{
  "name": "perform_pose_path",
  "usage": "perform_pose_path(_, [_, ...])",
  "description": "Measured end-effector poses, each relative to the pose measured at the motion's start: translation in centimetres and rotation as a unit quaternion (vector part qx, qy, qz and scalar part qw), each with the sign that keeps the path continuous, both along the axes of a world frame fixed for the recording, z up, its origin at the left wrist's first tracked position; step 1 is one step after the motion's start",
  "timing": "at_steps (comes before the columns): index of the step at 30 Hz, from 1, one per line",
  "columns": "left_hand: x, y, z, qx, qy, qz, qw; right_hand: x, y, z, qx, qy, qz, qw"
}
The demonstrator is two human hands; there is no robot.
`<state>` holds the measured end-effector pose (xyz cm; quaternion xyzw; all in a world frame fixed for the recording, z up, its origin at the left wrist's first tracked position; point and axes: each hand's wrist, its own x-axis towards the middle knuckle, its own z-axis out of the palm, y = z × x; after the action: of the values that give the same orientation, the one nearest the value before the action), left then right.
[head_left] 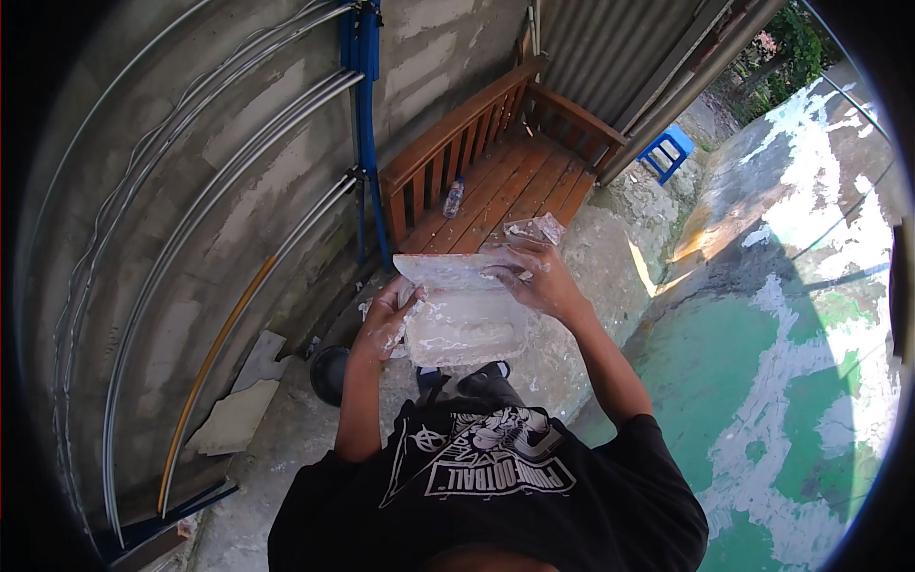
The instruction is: Applying plaster or filler to an exterior wall with a spatula.
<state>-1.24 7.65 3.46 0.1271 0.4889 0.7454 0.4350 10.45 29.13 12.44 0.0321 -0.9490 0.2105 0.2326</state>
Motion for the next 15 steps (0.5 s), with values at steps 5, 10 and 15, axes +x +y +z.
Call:
perform_pose_path(5, [-0.3,-0.7,-2.1,-0.073,-0.001,0.01,0.997,-1.8,0.5,-0.8,-0.059,-0.072,0.044,0.995])
perform_pose_path(10, [0.8,-0.8,-3.5,-0.042,-0.021,0.09,0.995,-4.5,2.0,-2.3,-0.105,-0.144,0.096,0.979])
perform_pose_path(15, [1.3,-0.9,-5.3,-0.068,-0.038,0.134,0.988,-7.1,3.7,-4.7,-0.114,-0.195,0.137,0.965])
